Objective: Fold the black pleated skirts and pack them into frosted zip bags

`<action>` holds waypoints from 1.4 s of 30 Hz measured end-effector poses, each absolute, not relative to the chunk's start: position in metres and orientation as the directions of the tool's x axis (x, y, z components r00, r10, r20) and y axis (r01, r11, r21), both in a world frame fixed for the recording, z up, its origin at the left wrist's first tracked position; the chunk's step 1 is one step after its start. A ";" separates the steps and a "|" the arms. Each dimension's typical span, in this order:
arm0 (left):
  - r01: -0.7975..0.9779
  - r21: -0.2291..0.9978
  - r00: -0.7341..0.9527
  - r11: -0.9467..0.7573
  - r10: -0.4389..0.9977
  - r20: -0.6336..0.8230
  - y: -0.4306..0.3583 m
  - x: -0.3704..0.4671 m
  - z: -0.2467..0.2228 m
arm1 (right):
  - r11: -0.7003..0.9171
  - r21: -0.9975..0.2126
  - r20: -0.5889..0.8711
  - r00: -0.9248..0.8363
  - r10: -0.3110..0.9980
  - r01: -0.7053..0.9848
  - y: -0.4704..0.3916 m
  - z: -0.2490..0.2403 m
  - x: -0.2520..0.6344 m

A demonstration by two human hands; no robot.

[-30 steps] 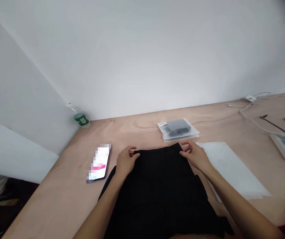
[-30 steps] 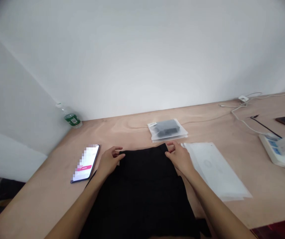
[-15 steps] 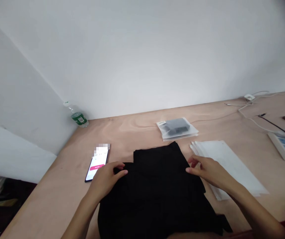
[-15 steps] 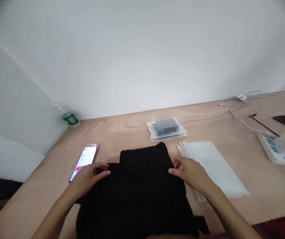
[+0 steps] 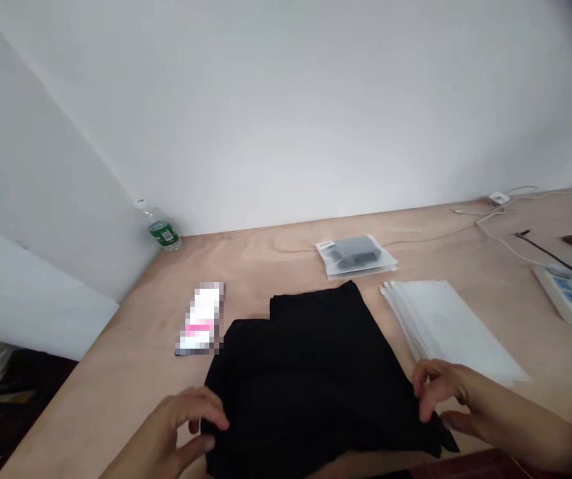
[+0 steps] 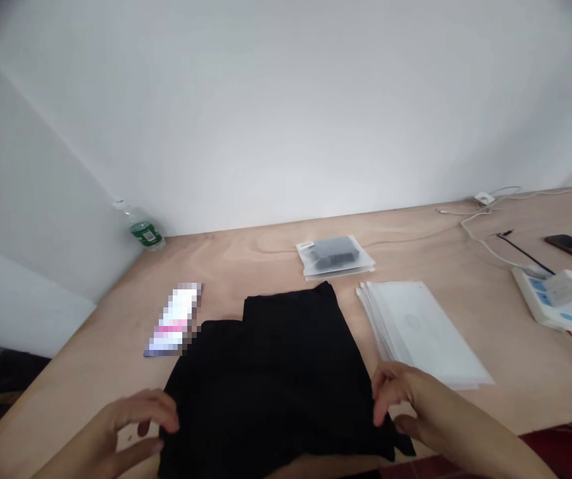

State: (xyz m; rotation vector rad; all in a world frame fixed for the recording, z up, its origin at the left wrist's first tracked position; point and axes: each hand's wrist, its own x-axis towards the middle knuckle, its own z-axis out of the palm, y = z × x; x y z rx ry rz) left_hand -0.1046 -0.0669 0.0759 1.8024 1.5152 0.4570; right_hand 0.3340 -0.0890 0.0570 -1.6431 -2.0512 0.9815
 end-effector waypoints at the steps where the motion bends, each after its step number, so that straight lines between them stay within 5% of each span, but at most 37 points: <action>1: 0.694 0.720 0.240 -0.034 0.953 -0.186 -0.074 -0.111 0.074 | 0.098 -0.685 -0.175 -0.293 0.940 0.722 -0.094 0.059 0.337; 8: 0.786 0.596 -0.054 0.165 0.978 -0.199 -0.085 -0.113 0.059 | 0.087 -0.629 -0.050 -0.152 0.987 0.772 -0.082 0.061 0.289; 16: 0.847 0.530 0.081 -0.044 0.996 -0.047 -0.104 -0.110 0.006 | 0.170 -0.398 0.045 -0.165 0.985 0.902 -0.097 -0.009 0.248; 22: 0.847 0.519 0.111 -0.115 0.993 0.039 -0.107 -0.110 0.024 | 0.138 -0.426 -0.060 -0.180 0.982 0.894 -0.092 0.001 0.265; 27: 0.878 0.434 0.104 -0.202 0.966 0.237 -0.083 -0.049 0.041 | 0.159 -0.456 0.052 -0.152 0.987 0.876 -0.076 0.021 0.221; 33: 0.957 0.149 0.224 -0.250 0.959 0.172 -0.082 -0.018 -0.007 | 0.169 -0.304 0.118 -0.139 0.983 0.937 -0.078 -0.011 0.211; 42: 0.964 0.066 0.238 -0.256 0.949 0.208 -0.057 0.007 0.032 | 0.158 -0.248 0.075 -0.143 0.987 0.956 -0.047 0.013 0.194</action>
